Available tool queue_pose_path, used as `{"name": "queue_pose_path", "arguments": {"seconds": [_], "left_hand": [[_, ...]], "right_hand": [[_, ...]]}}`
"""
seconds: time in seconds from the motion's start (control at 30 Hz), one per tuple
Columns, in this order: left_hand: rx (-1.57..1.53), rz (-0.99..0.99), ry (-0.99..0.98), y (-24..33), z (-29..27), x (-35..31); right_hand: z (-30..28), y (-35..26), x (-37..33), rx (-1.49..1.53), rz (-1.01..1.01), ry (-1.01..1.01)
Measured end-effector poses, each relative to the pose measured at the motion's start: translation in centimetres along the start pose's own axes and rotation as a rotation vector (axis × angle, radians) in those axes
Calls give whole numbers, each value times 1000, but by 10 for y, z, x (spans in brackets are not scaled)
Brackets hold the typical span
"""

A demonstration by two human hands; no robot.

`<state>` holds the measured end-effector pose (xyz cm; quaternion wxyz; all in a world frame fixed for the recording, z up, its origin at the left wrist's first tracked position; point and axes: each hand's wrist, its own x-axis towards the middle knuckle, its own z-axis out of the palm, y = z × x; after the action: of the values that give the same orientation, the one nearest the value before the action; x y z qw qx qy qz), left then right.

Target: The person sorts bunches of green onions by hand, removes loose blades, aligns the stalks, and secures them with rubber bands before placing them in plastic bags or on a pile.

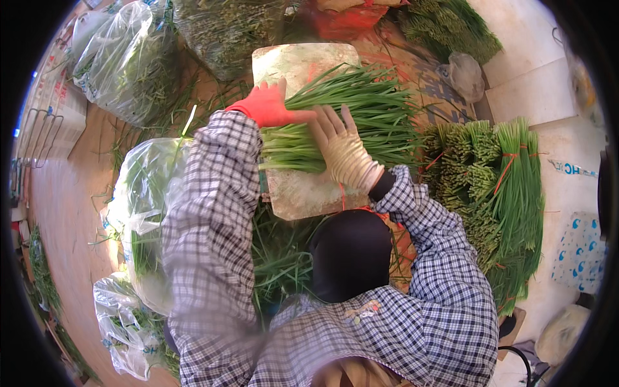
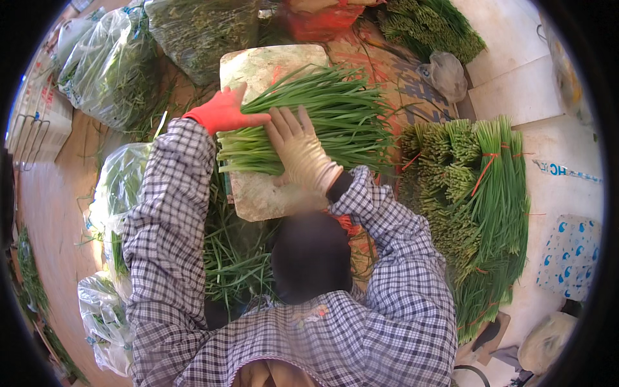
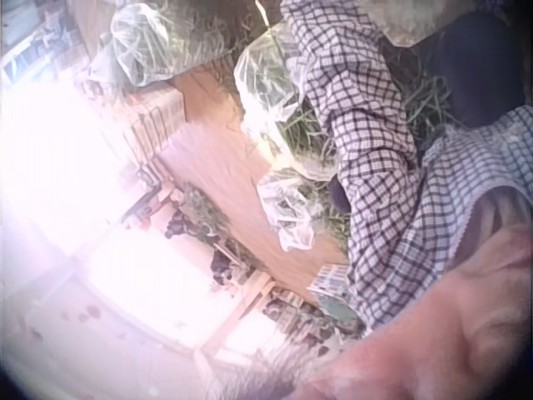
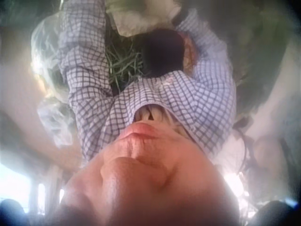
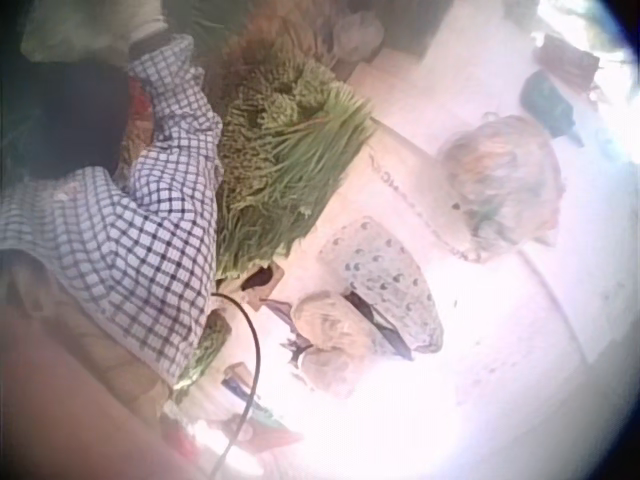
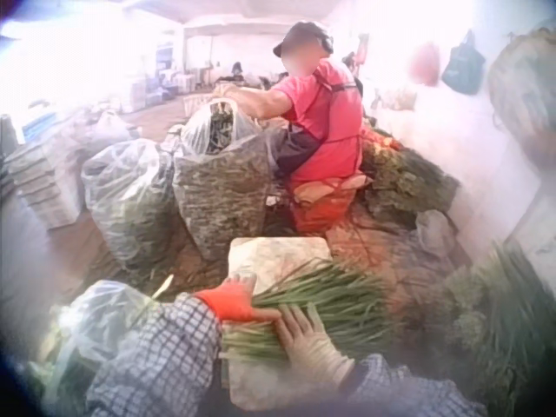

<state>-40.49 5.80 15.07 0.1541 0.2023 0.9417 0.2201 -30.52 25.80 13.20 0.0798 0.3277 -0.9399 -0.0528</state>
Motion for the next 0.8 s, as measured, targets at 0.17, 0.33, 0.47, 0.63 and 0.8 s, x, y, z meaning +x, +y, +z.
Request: {"name": "queue_pose_path", "arguments": {"seconds": [0.17,0.33,0.47,0.63,0.8], "left_hand": [[-108,142,-212,-6,22,12],[90,94,-225,16,11,-8],[180,124,-46,6,21,-19],[-265,116,27,-32,22,-48],[-539,76,468,-128,-12,-154]], "right_hand": [[10,26,21,-148,68,58],[15,45,54,6,-128,300],[21,36,61,198,-72,73],[24,15,58,181,-56,-30],[45,-5,55,180,-49,25]]}}
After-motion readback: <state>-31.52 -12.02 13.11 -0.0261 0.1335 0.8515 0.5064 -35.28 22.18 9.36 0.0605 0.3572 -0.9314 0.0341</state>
